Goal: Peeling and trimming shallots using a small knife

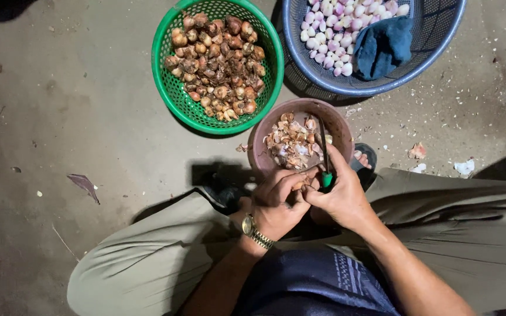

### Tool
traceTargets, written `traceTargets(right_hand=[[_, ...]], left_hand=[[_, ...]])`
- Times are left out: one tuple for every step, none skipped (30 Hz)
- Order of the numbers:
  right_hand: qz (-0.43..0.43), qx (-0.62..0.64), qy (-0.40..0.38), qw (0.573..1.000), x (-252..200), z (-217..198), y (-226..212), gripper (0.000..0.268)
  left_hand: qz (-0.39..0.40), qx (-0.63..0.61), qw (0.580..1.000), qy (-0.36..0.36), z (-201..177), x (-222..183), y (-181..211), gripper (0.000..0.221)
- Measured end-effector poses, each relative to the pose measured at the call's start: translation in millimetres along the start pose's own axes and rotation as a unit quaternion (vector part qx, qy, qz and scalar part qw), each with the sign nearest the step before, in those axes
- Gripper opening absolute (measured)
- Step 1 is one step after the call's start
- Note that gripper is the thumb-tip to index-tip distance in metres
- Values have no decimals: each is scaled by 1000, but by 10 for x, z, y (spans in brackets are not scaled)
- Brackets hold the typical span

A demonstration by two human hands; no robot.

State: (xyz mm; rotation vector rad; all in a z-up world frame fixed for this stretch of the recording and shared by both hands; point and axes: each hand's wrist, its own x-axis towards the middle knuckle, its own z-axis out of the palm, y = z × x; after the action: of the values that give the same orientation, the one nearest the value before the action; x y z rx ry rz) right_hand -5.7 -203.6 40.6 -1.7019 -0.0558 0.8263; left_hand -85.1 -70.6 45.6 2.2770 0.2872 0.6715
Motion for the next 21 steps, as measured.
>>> traceTargets(right_hand=[[0, 0, 1, 1000, -5, 15, -23, 91], [3, -20, 9, 1000, -14, 31, -42, 93], [7, -40, 17, 999, -23, 48, -61, 95], [7, -40, 17, 999, -23, 40, -57, 95], [11, -24, 13, 1000, -24, 34, -52, 94], [15, -8, 10, 1000, -24, 28, -48, 92], [16, -7, 10, 1000, -18, 30, -37, 92], [25, 2, 6, 1000, -8, 27, -28, 93], [35, 10, 2, 999, 2, 25, -20, 93], [35, 10, 1, 999, 7, 9, -46, 93], [42, 11, 1, 999, 11, -6, -72, 94], [50, 11, 1, 999, 15, -17, -97, 95], [50, 11, 1, 999, 5, -37, -74, 95], [68, 58, -3, 996, -3, -60, -51, 98], [86, 105, -6, 991, -11, -82, -29, 101], [86, 105, -8, 991, 5, -86, -99, 101], [83, 63, -21, 994, 21, -89, -170, 102], [80, 22, -34, 996, 38, -89, -242, 106], [79, 22, -35, 996, 22, -91, -342, 106], [43, -28, -54, 997, 6, -98, -445, 95], [7, -78, -73, 994, -10, -102, -548, 84]], left_hand=[[0, 0, 1000, 0, -3, 4, 8, 35], [4, -3, 1000, -6, -5, 4, 16, 36], [7, -6, 1000, -12, -8, 5, 23, 37], [6, -6, 1000, -13, -2, -7, 17, 37], [4, -15, 1000, -18, 3, -19, 9, 35], [2, -25, 999, -23, 8, -31, 0, 34], [2, -25, 999, -24, 11, -67, -29, 34], [-19, -40, 999, -32, 20, -100, -59, 36], [-40, -55, 997, -40, 28, -132, -89, 38], [-40, -55, 997, -40, 34, -153, -108, 38], [-62, -59, 995, -48, 39, -174, -127, 37], [-85, -63, 993, -56, 40, -197, -147, 36], [-85, -62, 993, -56, -38, -114, -145, 36], [-130, -139, 977, -96, -112, -28, -144, 34], [-173, -215, 952, -135, -187, 58, -143, 31], [-174, -214, 952, -134, -165, -7, -195, 31], [-238, -335, 899, -151, -144, -71, -247, 34], [-296, -449, 827, -166, -125, -131, -303, 38], [-295, -449, 827, -165, -93, -173, -340, 38], [-347, -523, 770, -113, -54, -212, -377, 36], [-394, -590, 702, -60, -17, -250, -415, 34]])
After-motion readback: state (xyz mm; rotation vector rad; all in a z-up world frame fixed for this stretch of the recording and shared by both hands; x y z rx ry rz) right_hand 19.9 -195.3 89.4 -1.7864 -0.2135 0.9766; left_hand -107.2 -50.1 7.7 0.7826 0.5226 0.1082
